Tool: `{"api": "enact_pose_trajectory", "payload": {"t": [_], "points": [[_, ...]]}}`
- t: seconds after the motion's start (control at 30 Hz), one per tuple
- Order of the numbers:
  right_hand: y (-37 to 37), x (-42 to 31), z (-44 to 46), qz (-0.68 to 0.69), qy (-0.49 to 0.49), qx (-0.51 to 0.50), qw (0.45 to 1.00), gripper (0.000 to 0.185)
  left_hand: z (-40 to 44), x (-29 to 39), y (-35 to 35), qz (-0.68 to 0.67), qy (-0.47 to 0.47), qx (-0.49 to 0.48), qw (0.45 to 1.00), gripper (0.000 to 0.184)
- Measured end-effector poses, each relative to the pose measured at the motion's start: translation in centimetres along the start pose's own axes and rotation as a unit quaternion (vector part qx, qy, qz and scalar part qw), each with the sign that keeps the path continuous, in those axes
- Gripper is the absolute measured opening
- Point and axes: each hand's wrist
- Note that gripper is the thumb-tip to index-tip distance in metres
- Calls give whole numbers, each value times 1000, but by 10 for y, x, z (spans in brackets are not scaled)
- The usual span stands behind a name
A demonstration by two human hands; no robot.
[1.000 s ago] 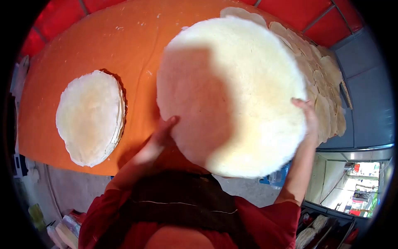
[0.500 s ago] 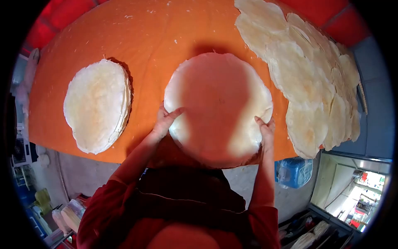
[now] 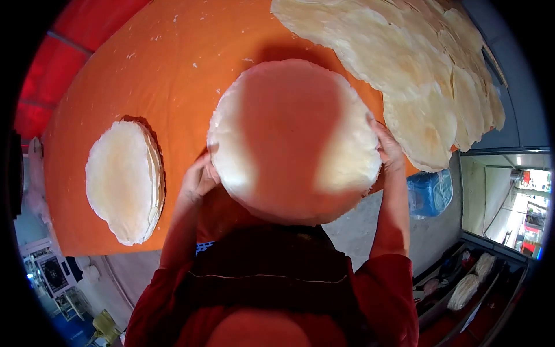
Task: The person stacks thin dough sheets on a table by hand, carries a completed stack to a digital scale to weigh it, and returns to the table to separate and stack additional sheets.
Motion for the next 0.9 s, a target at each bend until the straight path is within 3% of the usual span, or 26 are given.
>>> {"api": "enact_pose_trajectory", "payload": {"t": [0.03,0.13,0.23,0.3,0.37,0.47,0.6,0.63,0.7,0.73,0.83,0.9], "points": [[-8,13,12,-61,-51,27,996,49,3,0,12,6,14,36,999,58],[0,27,47,-352,-119,146,917,59,23,-20,12,254,133,173,942,57],[6,26,60,-410,-139,159,887,44,30,-13,-15,248,131,146,949,53],[0,-8,27,-286,2,38,957,57,25,-17,7,237,134,155,950,52],[14,-21,-12,-199,41,27,979,51,27,-17,1,237,135,125,954,51],[-23,37,-20,-171,-131,3,976,52,31,-17,2,232,129,145,953,44],[20,47,1,-223,-147,126,955,47,37,-4,-8,207,109,171,957,36],[24,50,15,-198,-248,94,944,48,36,1,-6,202,117,167,958,36],[40,43,29,-294,-342,35,892,51,30,16,-12,188,128,168,959,35],[66,19,25,-412,-334,9,847,53,20,22,-12,190,107,181,959,35],[65,28,71,-479,-361,2,800,63,-11,24,-28,221,104,195,950,41],[74,21,48,-488,-277,128,818,61,-24,17,-15,189,138,172,957,51]]}}
Point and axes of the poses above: each hand's wrist, its own z-axis towards the middle knuckle, its own y-axis out of the palm, x = y × z, and after that the axes turned 4 degrees about -y, right-handed
